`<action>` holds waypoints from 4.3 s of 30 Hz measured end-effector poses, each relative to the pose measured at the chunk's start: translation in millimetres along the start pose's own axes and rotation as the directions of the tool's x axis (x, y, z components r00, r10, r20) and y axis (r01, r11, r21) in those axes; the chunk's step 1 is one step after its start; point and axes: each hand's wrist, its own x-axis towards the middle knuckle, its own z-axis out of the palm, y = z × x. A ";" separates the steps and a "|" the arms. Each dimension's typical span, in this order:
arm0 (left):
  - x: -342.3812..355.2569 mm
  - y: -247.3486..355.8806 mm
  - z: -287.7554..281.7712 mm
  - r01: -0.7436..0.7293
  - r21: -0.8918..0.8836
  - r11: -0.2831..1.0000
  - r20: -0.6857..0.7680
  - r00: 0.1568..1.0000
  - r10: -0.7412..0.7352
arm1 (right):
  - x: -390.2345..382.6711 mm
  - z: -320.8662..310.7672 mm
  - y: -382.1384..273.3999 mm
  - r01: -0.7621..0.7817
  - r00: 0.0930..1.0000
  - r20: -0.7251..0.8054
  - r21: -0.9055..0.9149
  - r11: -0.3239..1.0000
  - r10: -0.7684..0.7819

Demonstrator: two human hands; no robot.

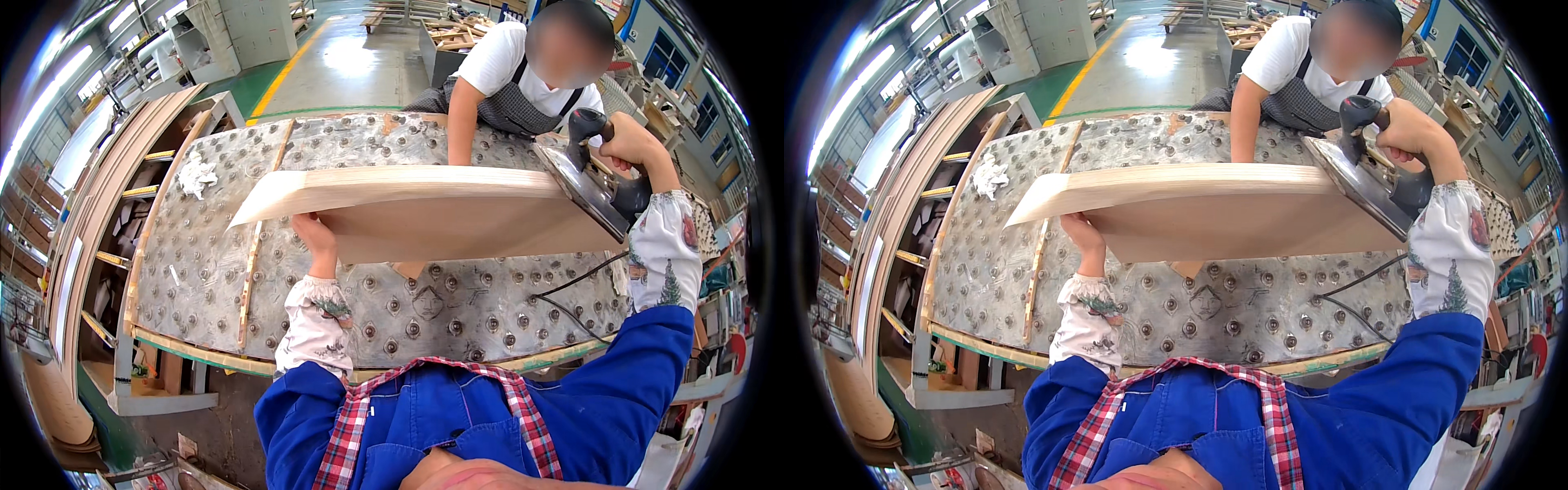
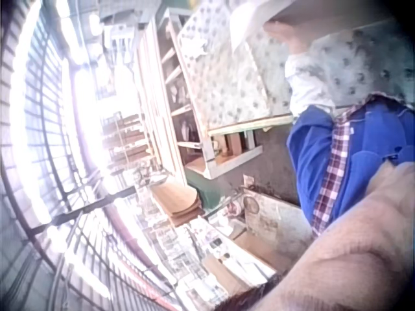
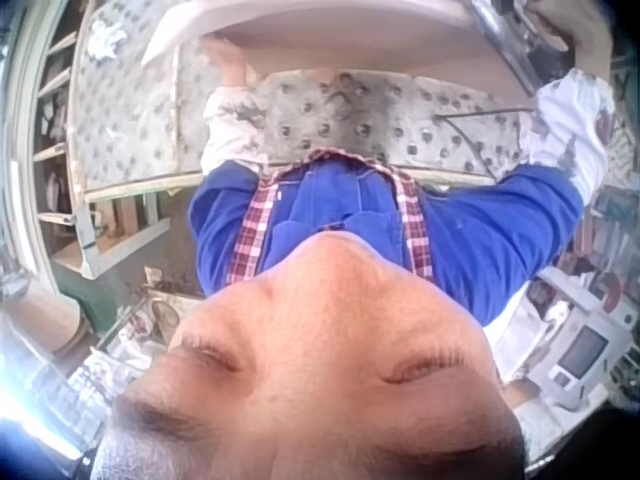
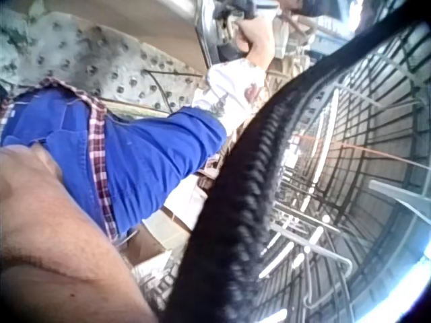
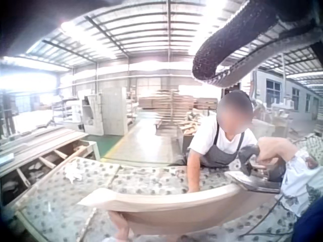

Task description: The person applies a thin wooden strip to the edge of a large white board. They use a cloth to wipe the surface, then press the strip with a hot iron to adhere it. Finally, they trim the excess strip with a utility knife and clean the edge.

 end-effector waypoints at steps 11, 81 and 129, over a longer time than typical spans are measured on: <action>-2.8 7.7 10.1 -0.205 0.297 0.933 0.045 0.979 0.201 | 19.0 50.7 -134.3 0.548 0.824 -0.061 -0.169 0.819 -0.564; -2.3 10.9 19.1 -0.177 0.213 0.961 -0.062 0.979 0.194 | 4.8 103.1 -281.5 0.600 0.752 -0.125 -0.280 0.750 -0.648; 5.9 2.1 24.0 -0.014 0.077 0.997 -0.065 0.998 0.019 | -57.2 128.1 -250.9 0.297 0.808 -0.433 -0.288 0.910 -0.400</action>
